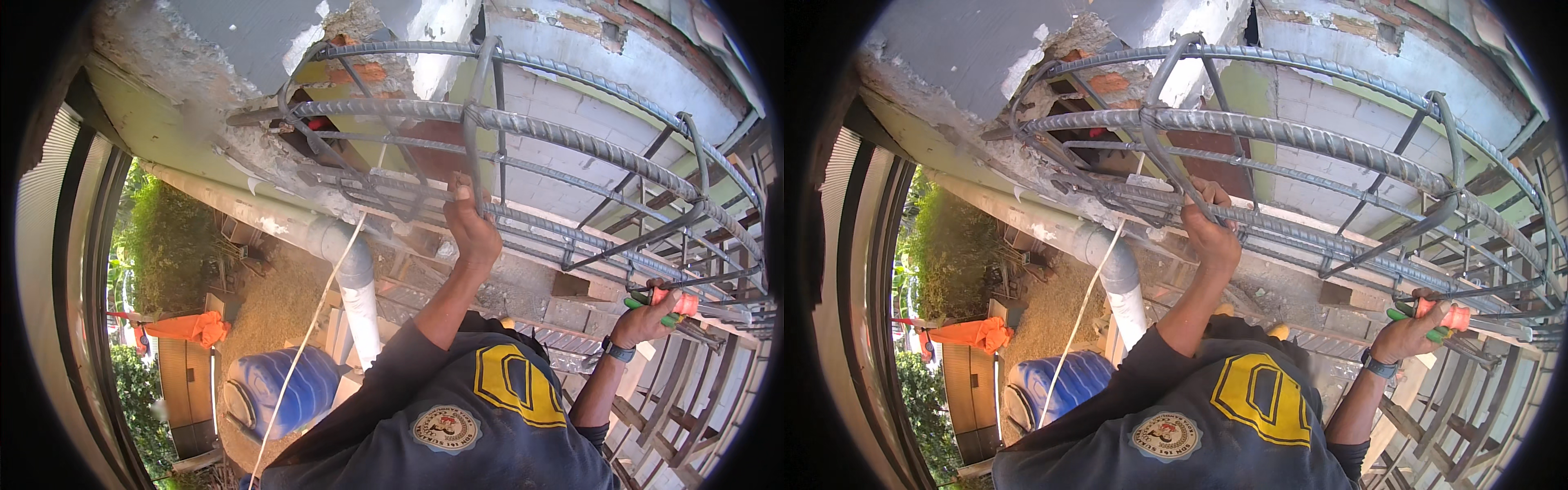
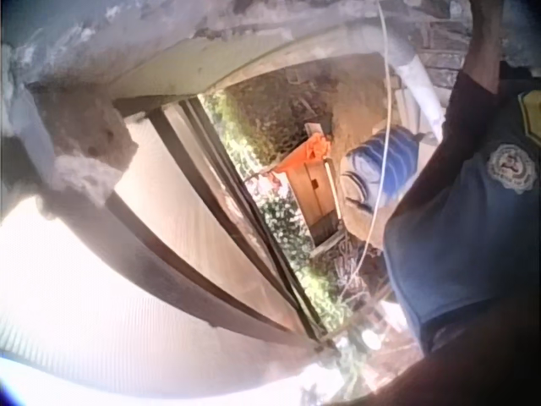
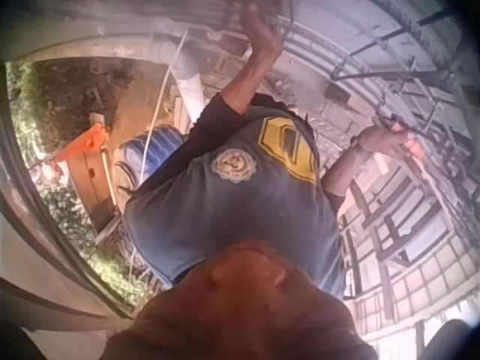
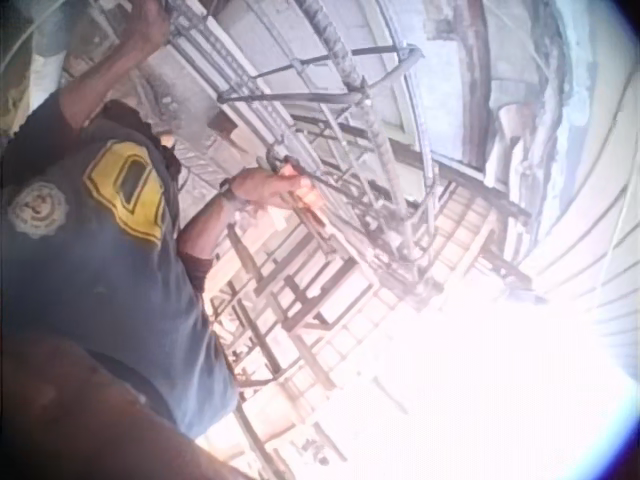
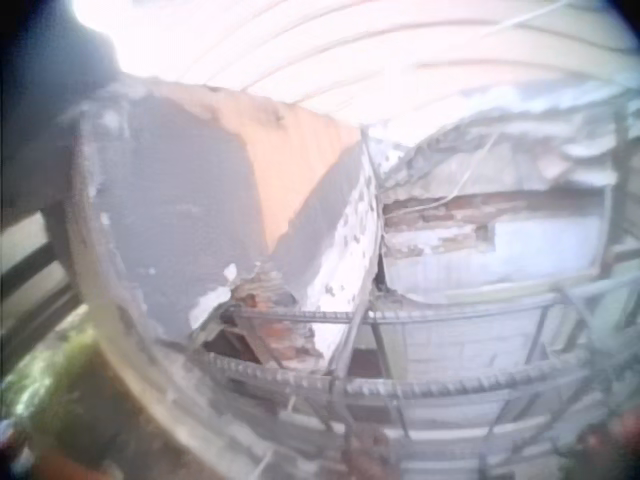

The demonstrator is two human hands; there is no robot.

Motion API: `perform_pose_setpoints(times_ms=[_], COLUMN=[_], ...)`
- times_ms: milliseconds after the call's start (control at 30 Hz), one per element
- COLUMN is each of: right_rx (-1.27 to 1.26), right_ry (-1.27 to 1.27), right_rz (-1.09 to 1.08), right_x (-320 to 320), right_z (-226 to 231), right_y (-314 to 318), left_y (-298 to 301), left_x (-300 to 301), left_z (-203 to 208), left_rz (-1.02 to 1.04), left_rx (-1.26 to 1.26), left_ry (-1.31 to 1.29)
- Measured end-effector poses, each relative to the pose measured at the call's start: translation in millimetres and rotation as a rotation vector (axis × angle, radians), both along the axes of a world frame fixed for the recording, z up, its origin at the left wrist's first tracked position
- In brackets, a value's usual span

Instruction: The person ties sections of rebar together using wire and a pair of pliers. They wrap the wire around the metal rods, twist it tightly with the tool, and cut the excess wire.

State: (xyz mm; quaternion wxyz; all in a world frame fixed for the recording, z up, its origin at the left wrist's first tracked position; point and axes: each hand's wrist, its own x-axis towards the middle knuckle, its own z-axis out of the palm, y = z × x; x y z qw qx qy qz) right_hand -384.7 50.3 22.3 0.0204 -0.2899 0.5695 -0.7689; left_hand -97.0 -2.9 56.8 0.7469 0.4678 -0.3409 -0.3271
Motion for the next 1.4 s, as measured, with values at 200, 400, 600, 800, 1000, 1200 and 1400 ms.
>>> perform_pose_setpoints(times_ms=[200, 400, 600, 800, 1000, 1200, 1400], right_rx=[-0.035, -0.018, -0.103, -0.15, 0.067, 0.029, 0.043], right_ry=[-0.254, -0.253, -0.277, -0.297, -0.275, -0.097, -0.264], right_rz=[0.152, 0.186, 0.169, 0.246, 0.219, 0.181, 0.211], right_x=[3.6, 2.3, -8.9, -17.6, -1.4, 1.3, -4.3], right_z=[13.3, 13.4, -5.4, -13.5, 27.1, 15.4, 17.3], right_y=[1.3, 8.6, -2.8, -12.4, 0.2, -2.9, 6.6], left_y=[0.1, -2.0, -6.0, -10.7, -15.1, -13.4, -6.8], left_x=[-2.3, 6.3, 0.4, 6.2, 5.4, 11.0, 4.5], left_z=[0.1, -20.4, -14.0, -23.3, -15.4, -23.6, -15.3], left_rz=[0.077, 0.419, 0.259, 0.282, 0.101, -0.132, -0.194], left_rx=[0.069, -0.032, -0.056, -0.15, -0.114, -0.121, -0.165], left_ry=[0.251, -0.474, -0.233, -0.389, -0.213, 0.08, 0.126])
